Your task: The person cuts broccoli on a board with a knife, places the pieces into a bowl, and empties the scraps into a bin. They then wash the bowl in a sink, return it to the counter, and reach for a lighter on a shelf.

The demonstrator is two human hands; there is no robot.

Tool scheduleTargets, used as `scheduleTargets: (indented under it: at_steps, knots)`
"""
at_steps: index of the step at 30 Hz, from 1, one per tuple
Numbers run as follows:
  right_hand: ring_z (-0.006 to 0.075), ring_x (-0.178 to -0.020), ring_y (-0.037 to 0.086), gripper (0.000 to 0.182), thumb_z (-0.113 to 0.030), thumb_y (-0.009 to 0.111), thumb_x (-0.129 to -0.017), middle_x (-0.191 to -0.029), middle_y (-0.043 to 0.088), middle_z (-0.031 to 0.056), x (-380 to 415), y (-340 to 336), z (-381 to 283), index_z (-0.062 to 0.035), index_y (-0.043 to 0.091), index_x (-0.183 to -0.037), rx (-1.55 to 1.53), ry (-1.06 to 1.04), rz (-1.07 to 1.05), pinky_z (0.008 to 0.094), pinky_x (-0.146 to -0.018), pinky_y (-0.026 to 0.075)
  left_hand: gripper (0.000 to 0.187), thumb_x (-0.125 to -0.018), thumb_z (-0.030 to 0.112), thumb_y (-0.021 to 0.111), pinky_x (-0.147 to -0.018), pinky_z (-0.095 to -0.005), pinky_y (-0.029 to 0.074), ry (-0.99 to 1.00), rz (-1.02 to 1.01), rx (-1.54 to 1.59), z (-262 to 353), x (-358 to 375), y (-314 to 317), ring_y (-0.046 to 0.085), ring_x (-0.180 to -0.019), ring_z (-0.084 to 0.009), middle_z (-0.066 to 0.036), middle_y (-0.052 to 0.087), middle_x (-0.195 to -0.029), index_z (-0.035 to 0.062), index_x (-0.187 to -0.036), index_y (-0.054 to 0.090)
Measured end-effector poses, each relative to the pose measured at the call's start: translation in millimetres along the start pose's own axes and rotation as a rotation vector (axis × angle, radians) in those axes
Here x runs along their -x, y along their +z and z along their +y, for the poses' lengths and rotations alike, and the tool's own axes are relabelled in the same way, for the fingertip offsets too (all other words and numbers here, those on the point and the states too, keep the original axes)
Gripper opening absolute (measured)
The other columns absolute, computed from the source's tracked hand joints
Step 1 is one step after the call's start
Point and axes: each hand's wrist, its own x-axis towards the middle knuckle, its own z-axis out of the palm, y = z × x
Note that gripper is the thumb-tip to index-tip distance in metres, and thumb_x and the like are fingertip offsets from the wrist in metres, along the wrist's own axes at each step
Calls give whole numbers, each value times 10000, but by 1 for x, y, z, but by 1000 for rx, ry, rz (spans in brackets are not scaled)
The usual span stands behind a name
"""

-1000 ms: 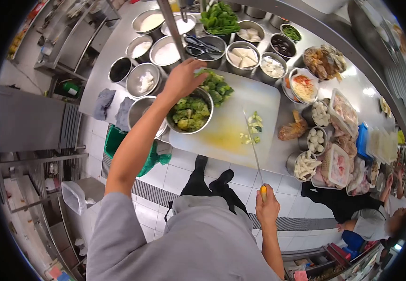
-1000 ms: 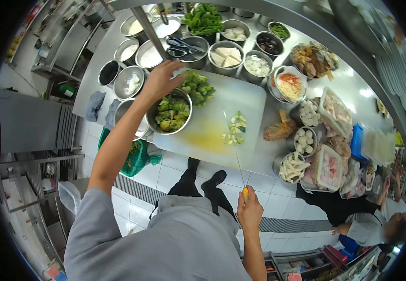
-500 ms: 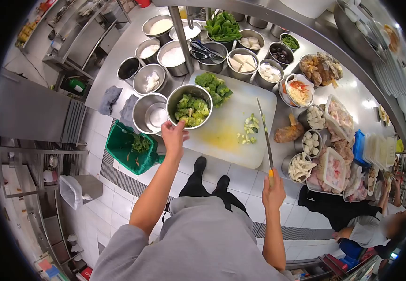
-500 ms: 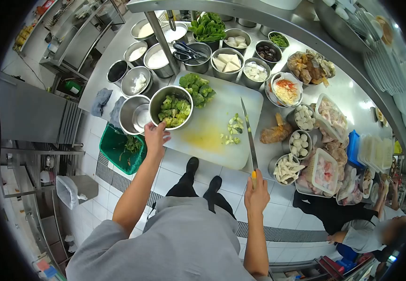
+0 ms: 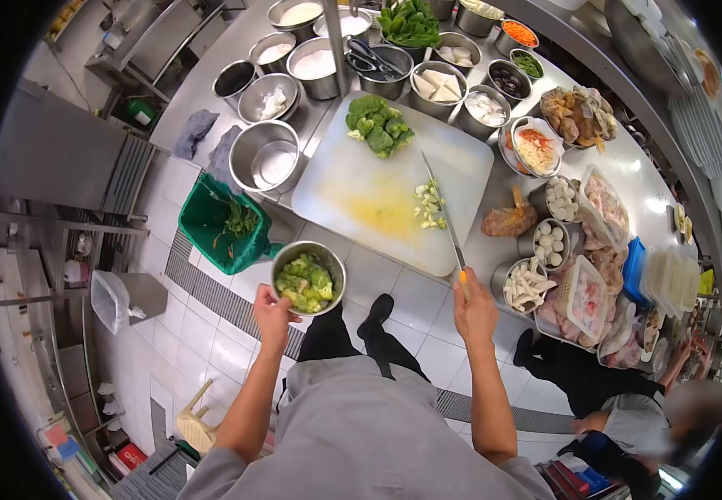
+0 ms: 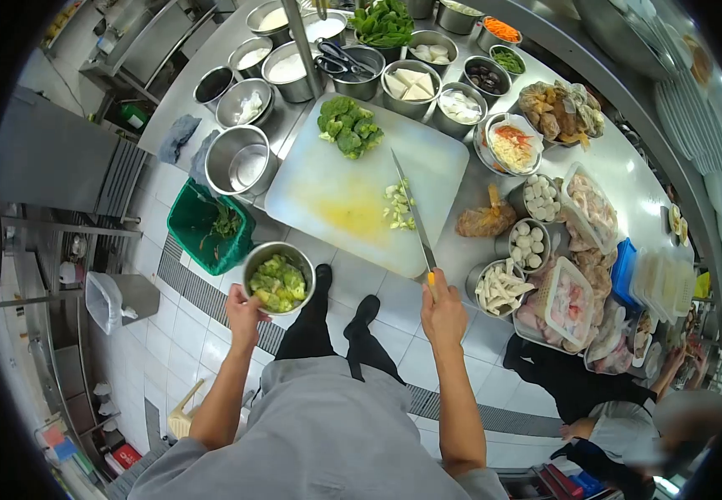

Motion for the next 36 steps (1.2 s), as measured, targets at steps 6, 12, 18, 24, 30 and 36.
scheduleTargets:
  at_steps: [6,12,18,24,30,36]
  knots:
    - [408,-775,666,432,-325,580,-949,-910,655,181,13,7,-2,-217,508,-1361,40,-93,-9,508,-652,524,250,-795,-60,568,-406,-304,575,-24,-125,21,-98,-37,51,605,-535,-167,-35,468,-728,102,-844,383]
    - [398,-759,667,427,-321,593,-942,-889,651,176,40,19,-17,-220,523,-1351,48,-142,-33,505,-643,526,246,-808,-41,582,-443,-323,597,-66,-225,136,-108,-55,102,607,-554,-159,-30,477,-733,106,-850,390]
    - [391,-697,654,410,-315,596,-943,-849,638,156,77,31,-38,-222,540,-1339,-30,-197,-87,492,-626,531,244,-812,-45,567,-441,-321,596,-102,-234,229,-87,-55,92,607,-535,-165,-42,497,-727,102,-854,377]
    - [364,-663,652,383,-313,614,-932,-853,648,152,99,28,-55,-218,580,-1301,16,-285,-216,468,-608,529,256,-804,-64,561,-429,-329,588,-140,-222,256,-84,-57,55,629,-535,-195,-56,519,-748,102,-864,375]
    - [181,-548,582,378,-308,637,-946,-694,599,53,76,27,-56,-151,607,-1288,-482,-48,-745,335,-522,470,252,-799,-67,580,-433,-320,591,-154,-176,353,-87,-35,-4,646,-567,-194,-53,531,-767,93,-895,411]
    - [94,-452,470,349,-272,569,-1004,-656,555,25,34,24,-63,-53,588,-1275,-705,215,-1241,245,-449,393,239,-817,-85,559,-423,-303,583,-129,-90,502,-71,-21,-55,656,-582,-190,-89,599,-836,75,-931,423]
